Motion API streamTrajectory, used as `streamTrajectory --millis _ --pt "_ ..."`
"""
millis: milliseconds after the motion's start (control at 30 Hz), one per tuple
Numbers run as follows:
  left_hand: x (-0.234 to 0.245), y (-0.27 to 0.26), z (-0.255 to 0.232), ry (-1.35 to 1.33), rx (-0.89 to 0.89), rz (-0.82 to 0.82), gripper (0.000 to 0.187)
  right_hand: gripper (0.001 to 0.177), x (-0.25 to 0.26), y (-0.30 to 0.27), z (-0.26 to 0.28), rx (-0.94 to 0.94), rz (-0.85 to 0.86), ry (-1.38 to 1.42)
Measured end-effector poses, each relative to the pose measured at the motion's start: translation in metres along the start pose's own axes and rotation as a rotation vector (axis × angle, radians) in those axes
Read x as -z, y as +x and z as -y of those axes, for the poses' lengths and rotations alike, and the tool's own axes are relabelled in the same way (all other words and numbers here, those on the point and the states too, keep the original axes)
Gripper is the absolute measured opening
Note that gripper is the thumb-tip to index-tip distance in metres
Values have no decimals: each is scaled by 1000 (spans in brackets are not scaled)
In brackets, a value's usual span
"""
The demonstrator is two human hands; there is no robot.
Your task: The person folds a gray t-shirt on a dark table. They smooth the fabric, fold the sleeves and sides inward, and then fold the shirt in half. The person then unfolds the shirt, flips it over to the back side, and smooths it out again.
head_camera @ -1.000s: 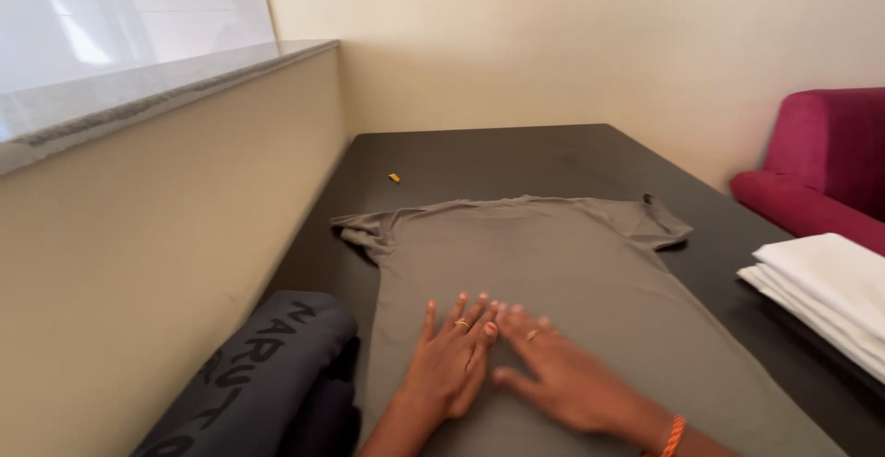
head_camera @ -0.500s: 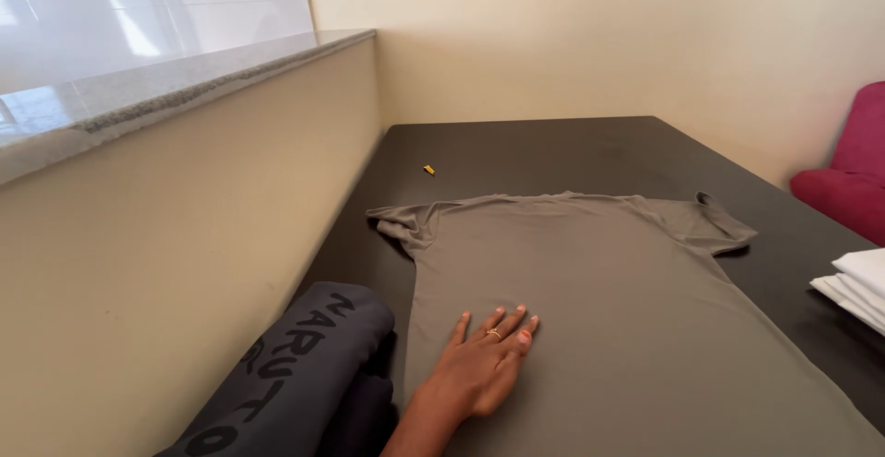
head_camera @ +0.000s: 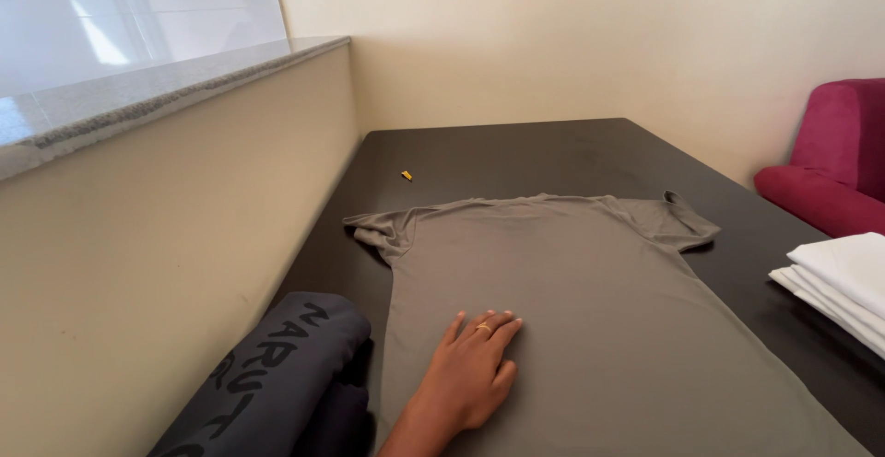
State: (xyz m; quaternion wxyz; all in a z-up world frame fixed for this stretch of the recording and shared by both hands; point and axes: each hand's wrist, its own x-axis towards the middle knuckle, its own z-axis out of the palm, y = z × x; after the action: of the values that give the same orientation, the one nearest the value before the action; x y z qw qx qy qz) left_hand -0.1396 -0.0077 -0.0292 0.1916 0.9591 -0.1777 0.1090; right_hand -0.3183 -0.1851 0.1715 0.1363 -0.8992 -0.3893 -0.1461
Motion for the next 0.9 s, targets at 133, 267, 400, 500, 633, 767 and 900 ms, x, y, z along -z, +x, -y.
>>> streamTrajectory --millis 133,267,400,500,633,767,900 --pt "-11 3 7 -26 -114 -93 65 79 -102 52 -147 -100 64 122" --pt "-14 5 7 -15 5 -82 70 82 -191 86 -240 -209 122 245" --pt "-7 4 1 19 63 -5 67 90 -205 83 -224 -344 183 68" --pt "-3 2 -2 18 63 9 67 94 -192 68 -201 -423 290 -38" --pt "1 2 -4 30 88 24 68 98 -183 39 -200 -460 269 -81" --pt "3 3 -6 51 115 43 69 100 -168 2 -200 -504 261 -96" --pt "4 3 -7 40 128 57 70 104 -166 -36 -217 -588 315 -150"
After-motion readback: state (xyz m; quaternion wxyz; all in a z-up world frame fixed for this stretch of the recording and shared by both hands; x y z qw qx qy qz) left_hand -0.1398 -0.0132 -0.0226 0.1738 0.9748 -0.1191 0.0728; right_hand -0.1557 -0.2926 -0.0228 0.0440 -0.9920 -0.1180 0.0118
